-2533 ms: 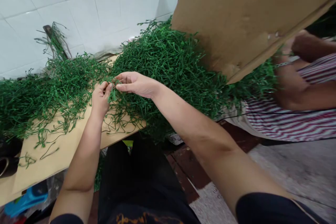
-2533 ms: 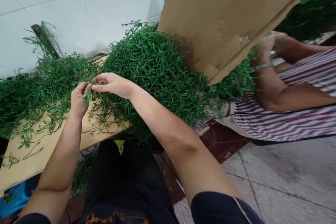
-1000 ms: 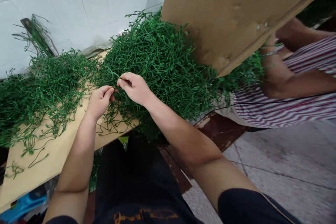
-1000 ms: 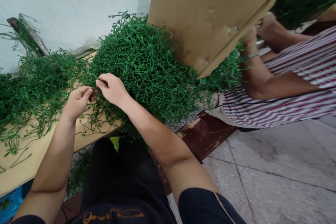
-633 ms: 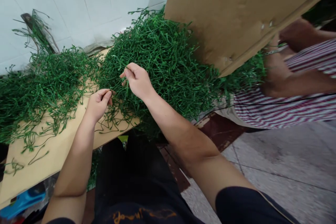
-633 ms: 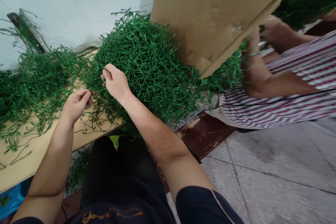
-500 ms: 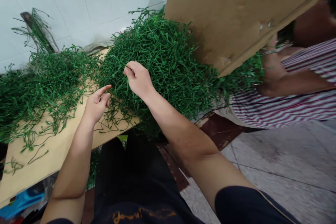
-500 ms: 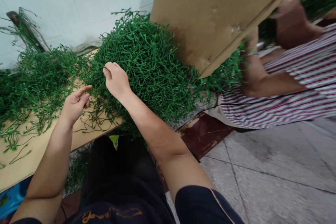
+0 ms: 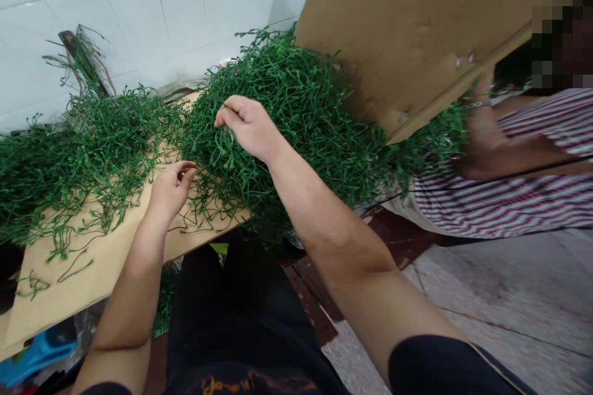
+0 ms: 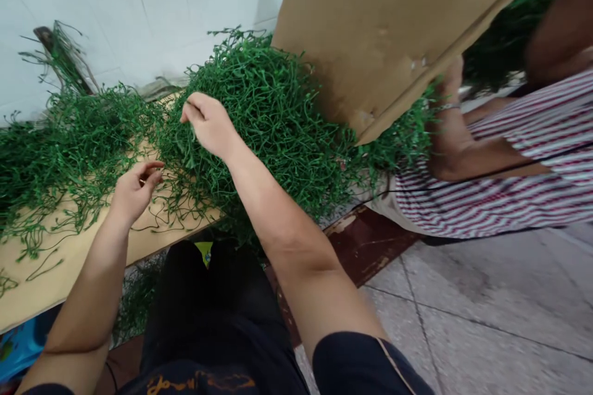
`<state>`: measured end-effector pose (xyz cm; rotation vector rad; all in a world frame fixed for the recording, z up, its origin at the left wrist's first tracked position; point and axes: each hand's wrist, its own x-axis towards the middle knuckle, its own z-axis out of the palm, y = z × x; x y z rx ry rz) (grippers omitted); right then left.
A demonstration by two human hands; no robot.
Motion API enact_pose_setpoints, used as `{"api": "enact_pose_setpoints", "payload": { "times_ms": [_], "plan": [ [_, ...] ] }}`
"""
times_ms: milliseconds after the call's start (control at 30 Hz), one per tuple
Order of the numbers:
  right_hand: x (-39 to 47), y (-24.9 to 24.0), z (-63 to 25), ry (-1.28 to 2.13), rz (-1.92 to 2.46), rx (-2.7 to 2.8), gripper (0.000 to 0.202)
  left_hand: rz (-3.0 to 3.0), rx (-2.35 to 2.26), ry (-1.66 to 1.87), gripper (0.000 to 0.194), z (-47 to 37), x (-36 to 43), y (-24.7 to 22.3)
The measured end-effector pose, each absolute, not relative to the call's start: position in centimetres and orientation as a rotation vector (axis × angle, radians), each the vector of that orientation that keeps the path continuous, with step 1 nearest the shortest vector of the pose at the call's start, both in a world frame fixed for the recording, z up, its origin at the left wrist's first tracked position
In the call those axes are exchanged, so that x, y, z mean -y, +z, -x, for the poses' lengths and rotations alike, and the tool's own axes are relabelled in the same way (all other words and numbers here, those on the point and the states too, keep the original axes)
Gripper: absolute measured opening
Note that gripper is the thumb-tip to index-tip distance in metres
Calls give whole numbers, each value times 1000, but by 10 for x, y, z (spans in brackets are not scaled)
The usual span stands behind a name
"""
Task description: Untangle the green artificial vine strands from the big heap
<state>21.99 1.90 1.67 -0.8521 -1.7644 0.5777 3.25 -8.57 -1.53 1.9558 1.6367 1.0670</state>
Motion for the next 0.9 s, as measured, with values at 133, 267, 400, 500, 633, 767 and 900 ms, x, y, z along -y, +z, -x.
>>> {"api": "enact_pose_setpoints", "payload": {
  "times_ms": [133,267,400,500,633,767,900],
  "plan": [
    [-1,17,-213,710,780,1911,22,-1934,-1721,1180,35,-25,57,-15],
    [8,14,-207,724,739,1981,20,-1578,-1353,1309,50,-44,60,-4],
    [13,16,-200,572,739,1998,23,-1587,-1213,1208,32,-62,59,0],
    [10,16,-203,514,820,1959,24,-1733,-1346,1166,22,-62,59,-3],
    [3,10,-208,468,1005,1855,24,-1998,-1546,1041,26,-61,69,-7],
    [5,5,-193,377,1108,1763,22,-2167,-1673,984,19,-65,80,-8],
    [-7,2,-178,334,1109,1724,24,-2112,-1697,1137,21,-66,96,-6]
  ]
}}
